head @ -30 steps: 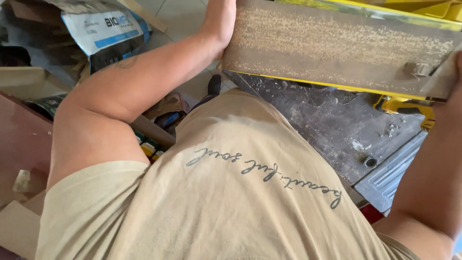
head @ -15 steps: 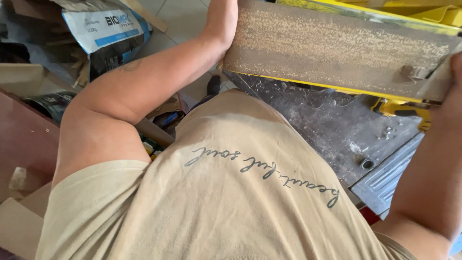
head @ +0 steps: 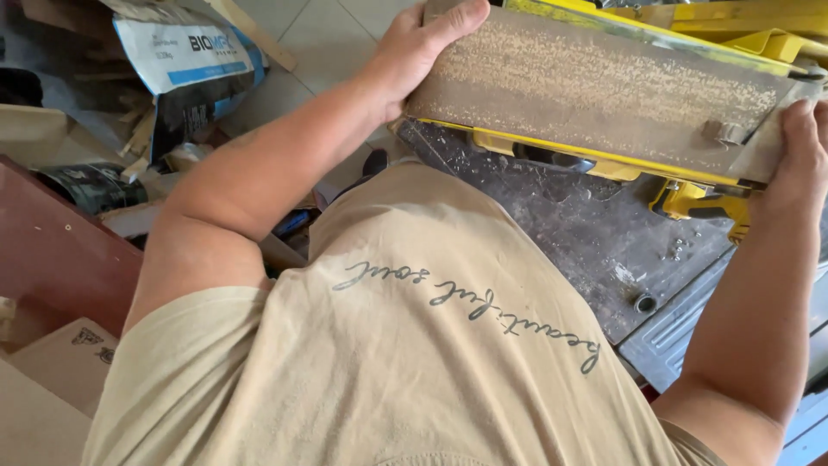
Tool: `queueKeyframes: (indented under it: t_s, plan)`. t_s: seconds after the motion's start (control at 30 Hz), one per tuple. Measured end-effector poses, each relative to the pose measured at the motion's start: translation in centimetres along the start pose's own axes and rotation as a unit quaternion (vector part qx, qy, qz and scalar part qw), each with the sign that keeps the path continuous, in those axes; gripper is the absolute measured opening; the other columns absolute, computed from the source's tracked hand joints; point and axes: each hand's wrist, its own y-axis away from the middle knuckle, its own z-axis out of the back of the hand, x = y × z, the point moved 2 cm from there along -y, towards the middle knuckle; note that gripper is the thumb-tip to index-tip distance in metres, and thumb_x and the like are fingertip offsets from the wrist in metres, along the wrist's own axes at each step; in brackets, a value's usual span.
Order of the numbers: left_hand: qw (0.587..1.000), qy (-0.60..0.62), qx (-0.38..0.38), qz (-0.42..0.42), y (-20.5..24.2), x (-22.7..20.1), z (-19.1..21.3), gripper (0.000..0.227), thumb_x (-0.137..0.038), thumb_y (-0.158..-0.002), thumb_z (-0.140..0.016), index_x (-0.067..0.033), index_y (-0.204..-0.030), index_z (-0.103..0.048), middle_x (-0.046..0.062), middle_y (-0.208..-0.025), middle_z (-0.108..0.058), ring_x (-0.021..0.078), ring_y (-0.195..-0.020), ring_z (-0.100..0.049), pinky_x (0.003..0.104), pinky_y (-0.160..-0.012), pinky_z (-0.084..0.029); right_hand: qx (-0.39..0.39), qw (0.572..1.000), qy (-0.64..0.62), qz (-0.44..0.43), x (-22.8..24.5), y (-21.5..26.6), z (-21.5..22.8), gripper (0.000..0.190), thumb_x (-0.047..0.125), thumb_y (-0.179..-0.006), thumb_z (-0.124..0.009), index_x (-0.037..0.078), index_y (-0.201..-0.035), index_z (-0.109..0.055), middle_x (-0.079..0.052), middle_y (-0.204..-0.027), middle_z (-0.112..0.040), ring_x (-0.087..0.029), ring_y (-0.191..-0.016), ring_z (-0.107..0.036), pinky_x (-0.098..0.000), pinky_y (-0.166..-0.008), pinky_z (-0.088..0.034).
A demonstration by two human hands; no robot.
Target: Removing a worn sanding belt from a handheld belt sander at a workbench
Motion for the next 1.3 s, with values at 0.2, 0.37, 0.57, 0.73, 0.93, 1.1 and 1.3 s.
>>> queueKeyframes:
  t_s: [0.2, 0.37, 0.57, 0.73, 0.93, 1.1, 1.3]
  plan:
    - [0.990, -0.079, -0.005, -0.117, -1.5, 2.5, 1.3, 0.072, -0.065, -0.075, -0.079, -0.0181, -0.128, -0.067, 0.007, -0.127, -0.077, 0.0261, -0.120, -0.077, 0.040, -0.098, -0.065, 0.003, 0.999, -0.037, -0.003, -0.5, -0.6, 0.0, 0.021, 0.046, -0.113, -0.062, 0.034, -0.129, -0.062, 0.014, -0.122, -0.062, -0.003, -0.116, -0.064, -0.0239, -0.110, -0.058]
    - [0.991, -0.020, 0.062, -0.121, -3.9, 3.8, 2.2, 0.082, -0.057, -0.075, -0.096, -0.0219, -0.139, -0.057, 0.018, -0.137, -0.066, 0.0376, -0.121, -0.075, 0.052, -0.094, -0.076, 0.002, 0.999, -0.019, 0.027, -2.0, -2.0, 1.4, 0.029, 0.046, -0.114, -0.062, 0.031, -0.139, -0.061, 0.011, -0.127, -0.063, -0.002, -0.116, -0.064, -0.0221, -0.110, -0.058]
    - [0.998, -0.007, 0.057, -0.024, -1.1, 1.9, 0.7, 0.072, -0.060, -0.059, -0.088, -0.0128, -0.110, -0.070, 0.010, -0.107, -0.078, 0.0275, -0.095, -0.083, 0.043, -0.084, -0.074, -0.007, 0.996, 0.022, 0.091, -0.9, -1.3, 0.6, 0.033, 0.040, -0.111, -0.068, 0.019, -0.133, -0.057, 0.001, -0.130, -0.068, -0.010, -0.119, -0.068, -0.0283, -0.110, -0.061]
    - [0.967, -0.203, -0.062, -0.140, -1.0, 1.6, 1.3, 0.063, -0.064, -0.076, -0.082, -0.0195, -0.119, -0.072, 0.001, -0.117, -0.083, 0.0190, -0.112, -0.080, 0.033, -0.099, -0.063, -0.047, 0.995, -0.055, 0.066, -1.5, -1.4, 0.3, 0.023, 0.036, -0.109, -0.074, 0.017, -0.113, -0.062, 0.000, -0.106, -0.065, -0.014, -0.095, -0.065, -0.0343, -0.083, -0.058]
    - [0.998, 0.053, 0.006, 0.018, -2.9, 4.0, 1.6, 0.056, -0.047, -0.069, -0.088, -0.0110, -0.110, -0.075, 0.007, -0.104, -0.079, 0.0228, -0.092, -0.078, 0.041, -0.082, -0.063, -0.165, 0.985, 0.006, 0.046, -3.1, -2.7, 3.6, 0.025, 0.045, -0.100, -0.070, 0.035, -0.084, -0.054, 0.010, -0.090, -0.050, -0.006, -0.089, -0.049, -0.0296, -0.085, -0.041]
    - [0.991, -0.055, -0.102, 0.070, 1.6, 1.9, 0.2, 0.066, -0.059, -0.068, -0.080, -0.0232, -0.122, -0.068, 0.000, -0.116, -0.076, 0.0182, -0.105, -0.077, 0.041, -0.084, -0.062, -0.120, 0.953, -0.276, -0.038, -0.1, -0.8, 0.1, 0.051, 0.060, -0.079, -0.062, 0.017, -0.097, -0.081, -0.005, -0.096, -0.081, -0.021, -0.086, -0.077, -0.0341, -0.078, -0.059]
    - [0.980, -0.158, -0.073, -0.092, 2.2, 3.3, 1.6, 0.068, -0.042, -0.085, -0.088, -0.0114, -0.136, -0.055, 0.007, -0.128, -0.069, 0.0224, -0.117, -0.072, 0.040, -0.098, -0.064, -0.092, 0.961, -0.260, -0.011, 4.3, 3.3, -2.2, 0.060, 0.059, -0.078, -0.052, 0.015, -0.109, -0.080, -0.007, -0.114, -0.085, -0.027, -0.103, -0.079, -0.0379, -0.086, -0.059]
